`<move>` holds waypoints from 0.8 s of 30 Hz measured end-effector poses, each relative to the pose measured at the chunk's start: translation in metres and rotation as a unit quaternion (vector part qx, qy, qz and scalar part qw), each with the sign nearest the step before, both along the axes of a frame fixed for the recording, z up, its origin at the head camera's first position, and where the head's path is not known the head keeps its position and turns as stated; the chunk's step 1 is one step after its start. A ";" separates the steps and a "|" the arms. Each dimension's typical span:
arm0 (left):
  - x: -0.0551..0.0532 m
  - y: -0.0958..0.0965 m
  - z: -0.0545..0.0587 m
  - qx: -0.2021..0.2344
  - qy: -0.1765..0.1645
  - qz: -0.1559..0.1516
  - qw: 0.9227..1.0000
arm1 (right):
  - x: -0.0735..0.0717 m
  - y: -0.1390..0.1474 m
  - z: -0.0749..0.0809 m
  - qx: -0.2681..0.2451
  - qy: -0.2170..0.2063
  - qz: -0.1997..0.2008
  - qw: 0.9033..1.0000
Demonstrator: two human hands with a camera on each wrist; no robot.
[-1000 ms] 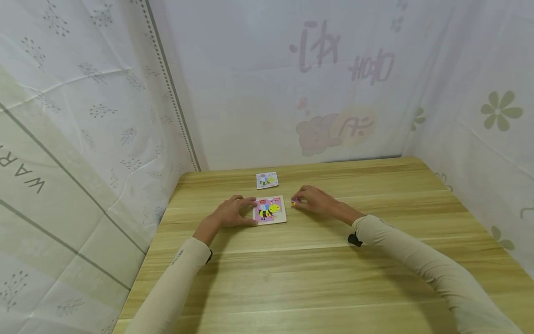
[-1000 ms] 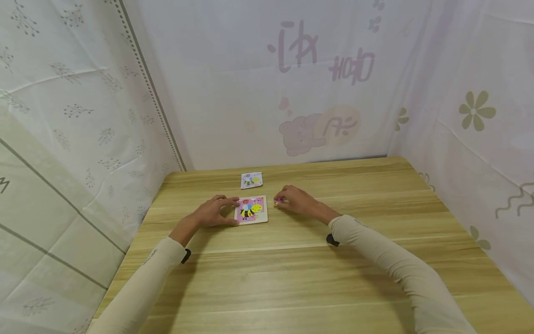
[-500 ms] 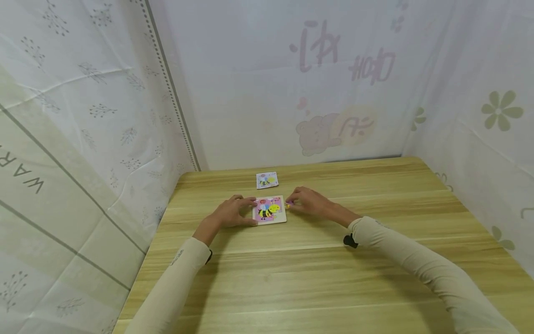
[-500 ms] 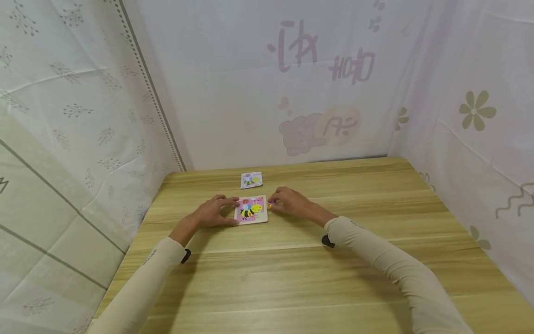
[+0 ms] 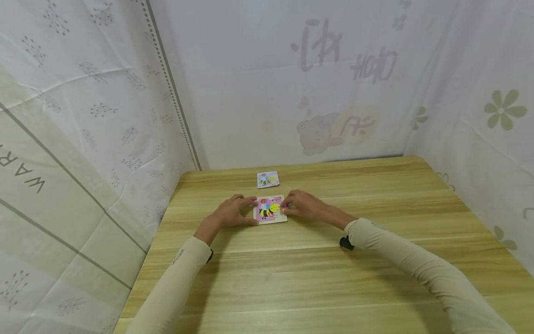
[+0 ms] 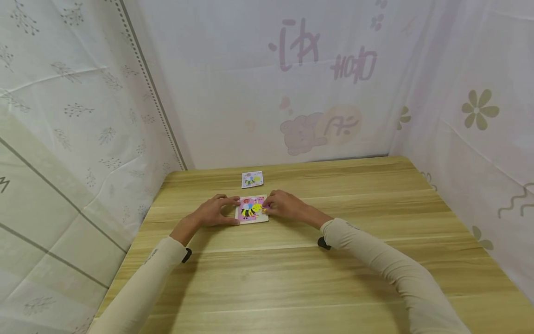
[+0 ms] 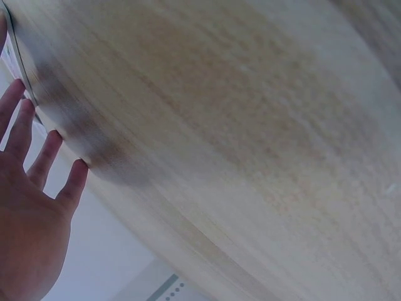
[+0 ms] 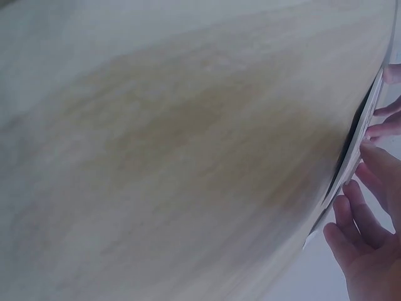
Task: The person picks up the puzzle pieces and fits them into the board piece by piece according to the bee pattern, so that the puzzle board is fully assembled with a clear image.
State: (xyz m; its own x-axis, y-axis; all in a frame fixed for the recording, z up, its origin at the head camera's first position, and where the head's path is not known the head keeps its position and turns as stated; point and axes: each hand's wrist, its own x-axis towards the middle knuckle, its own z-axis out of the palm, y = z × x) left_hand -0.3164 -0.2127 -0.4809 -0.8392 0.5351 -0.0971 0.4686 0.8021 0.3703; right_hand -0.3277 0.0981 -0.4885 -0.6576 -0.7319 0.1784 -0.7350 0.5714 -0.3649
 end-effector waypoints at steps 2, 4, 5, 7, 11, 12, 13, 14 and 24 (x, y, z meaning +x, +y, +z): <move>0.000 0.000 0.001 0.000 -0.003 0.002 1.000 | 0.001 -0.002 0.001 0.001 -0.003 0.004 1.000; 0.001 0.000 0.001 0.000 -0.003 0.002 1.000 | 0.003 -0.004 0.001 0.004 -0.004 0.006 1.000; 0.001 0.000 0.001 0.000 -0.003 0.003 1.000 | 0.003 -0.005 0.001 0.006 -0.004 0.006 1.000; 0.000 0.000 0.001 -0.001 -0.005 0.004 1.000 | 0.004 -0.006 0.001 0.010 -0.006 0.008 1.000; -0.001 0.000 -0.001 -0.003 -0.008 0.005 1.000 | 0.005 -0.009 0.000 0.015 -0.018 0.011 1.000; -0.001 0.000 -0.001 -0.003 -0.008 0.005 1.000 | 0.006 -0.010 -0.001 0.015 -0.021 0.012 1.000; -0.001 0.000 -0.001 -0.003 -0.007 0.004 1.000 | 0.006 -0.010 -0.001 0.015 -0.022 0.013 1.000; -0.001 0.000 -0.002 -0.002 -0.007 0.004 1.000 | 0.007 -0.011 -0.001 0.014 -0.024 0.015 1.000; -0.002 0.000 -0.002 -0.006 -0.007 0.009 1.000 | 0.006 -0.013 -0.001 0.021 -0.029 0.029 0.999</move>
